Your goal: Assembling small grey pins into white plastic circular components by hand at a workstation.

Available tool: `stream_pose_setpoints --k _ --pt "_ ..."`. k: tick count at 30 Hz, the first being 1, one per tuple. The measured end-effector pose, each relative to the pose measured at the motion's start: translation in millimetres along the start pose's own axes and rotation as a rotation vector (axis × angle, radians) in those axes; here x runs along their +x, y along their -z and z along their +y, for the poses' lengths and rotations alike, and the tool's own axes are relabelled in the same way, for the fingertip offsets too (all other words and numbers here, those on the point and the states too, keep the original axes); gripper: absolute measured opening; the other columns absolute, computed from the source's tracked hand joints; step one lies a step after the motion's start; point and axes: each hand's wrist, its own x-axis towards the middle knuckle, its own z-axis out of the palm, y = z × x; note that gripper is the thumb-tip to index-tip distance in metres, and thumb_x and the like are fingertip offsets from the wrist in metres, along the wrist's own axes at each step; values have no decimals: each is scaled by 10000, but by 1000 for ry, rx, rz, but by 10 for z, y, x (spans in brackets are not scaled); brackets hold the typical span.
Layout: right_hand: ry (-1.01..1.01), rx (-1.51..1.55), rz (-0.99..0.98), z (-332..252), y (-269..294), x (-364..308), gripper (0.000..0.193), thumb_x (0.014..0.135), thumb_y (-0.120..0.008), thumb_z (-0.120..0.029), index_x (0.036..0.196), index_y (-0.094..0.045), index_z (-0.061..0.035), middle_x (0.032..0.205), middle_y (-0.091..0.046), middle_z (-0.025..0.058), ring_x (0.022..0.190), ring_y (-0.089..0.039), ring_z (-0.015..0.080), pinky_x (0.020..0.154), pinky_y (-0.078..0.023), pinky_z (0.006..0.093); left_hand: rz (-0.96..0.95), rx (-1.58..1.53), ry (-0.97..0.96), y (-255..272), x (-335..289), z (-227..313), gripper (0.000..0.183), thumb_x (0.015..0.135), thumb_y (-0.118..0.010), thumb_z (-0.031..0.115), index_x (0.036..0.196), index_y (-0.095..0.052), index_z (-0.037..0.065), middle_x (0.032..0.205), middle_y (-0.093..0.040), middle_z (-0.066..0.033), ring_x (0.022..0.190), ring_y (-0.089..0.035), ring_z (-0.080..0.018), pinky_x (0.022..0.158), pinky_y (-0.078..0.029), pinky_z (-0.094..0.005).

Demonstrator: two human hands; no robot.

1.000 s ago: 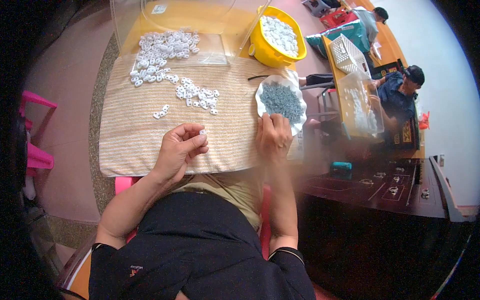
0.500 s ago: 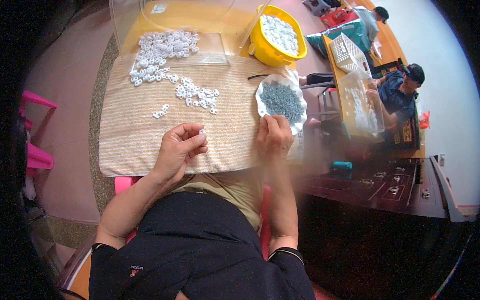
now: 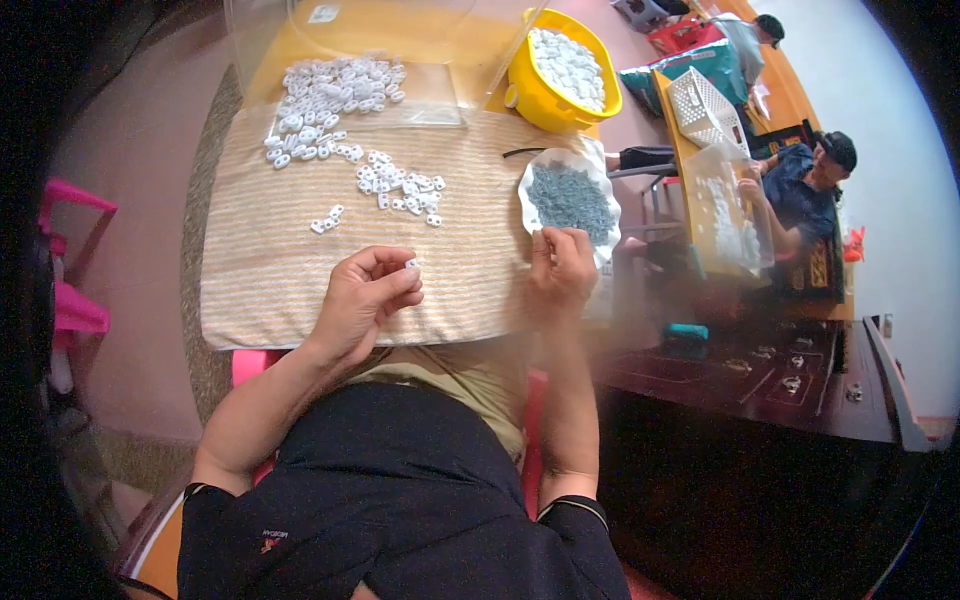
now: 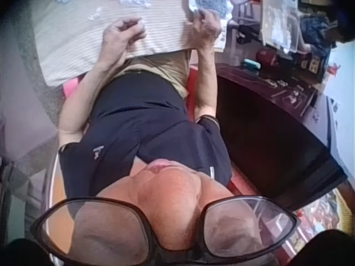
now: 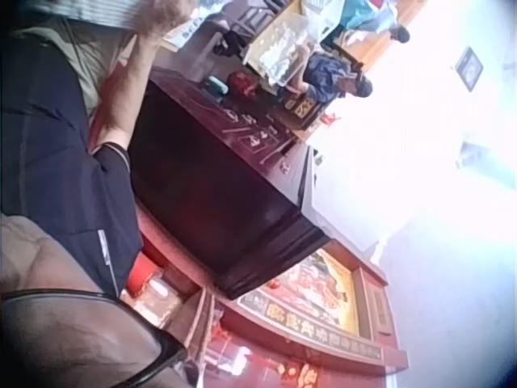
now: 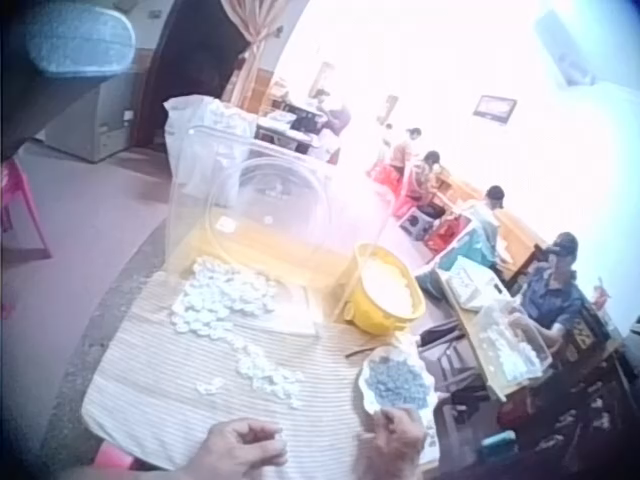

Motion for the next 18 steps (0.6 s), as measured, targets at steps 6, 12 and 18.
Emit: stream_pose_setpoints --k 6,12,18 --pt "-44 325 -127 -157 -74 -34 74 864 -649 18 932 -639 48 904 -593 71 764 -594 139 682 -490 250 -5 -21 10 10 7 -14 169 875 -660 39 1031 -608 -1 868 -650 -63 762 -642 -119 725 -562 -249" --pt "-290 743 -391 -435 -207 -133 103 920 -609 -26 984 -620 53 935 -573 51 784 -589 106 723 -504 227 -17 -24 24 0 0 -8 169 875 -655 32 1035 -613 -1 883 -652 -64 776 -647 -124 738 -566 -257" --pt "-397 977 -514 -530 -277 -194 99 915 -612 -29 966 -627 54 931 -600 60 779 -609 110 722 -506 239 -39 -48 27 2 -12 -4 160 879 -645 24 1036 -623 3 896 -655 -59 786 -649 -120 751 -568 -256"
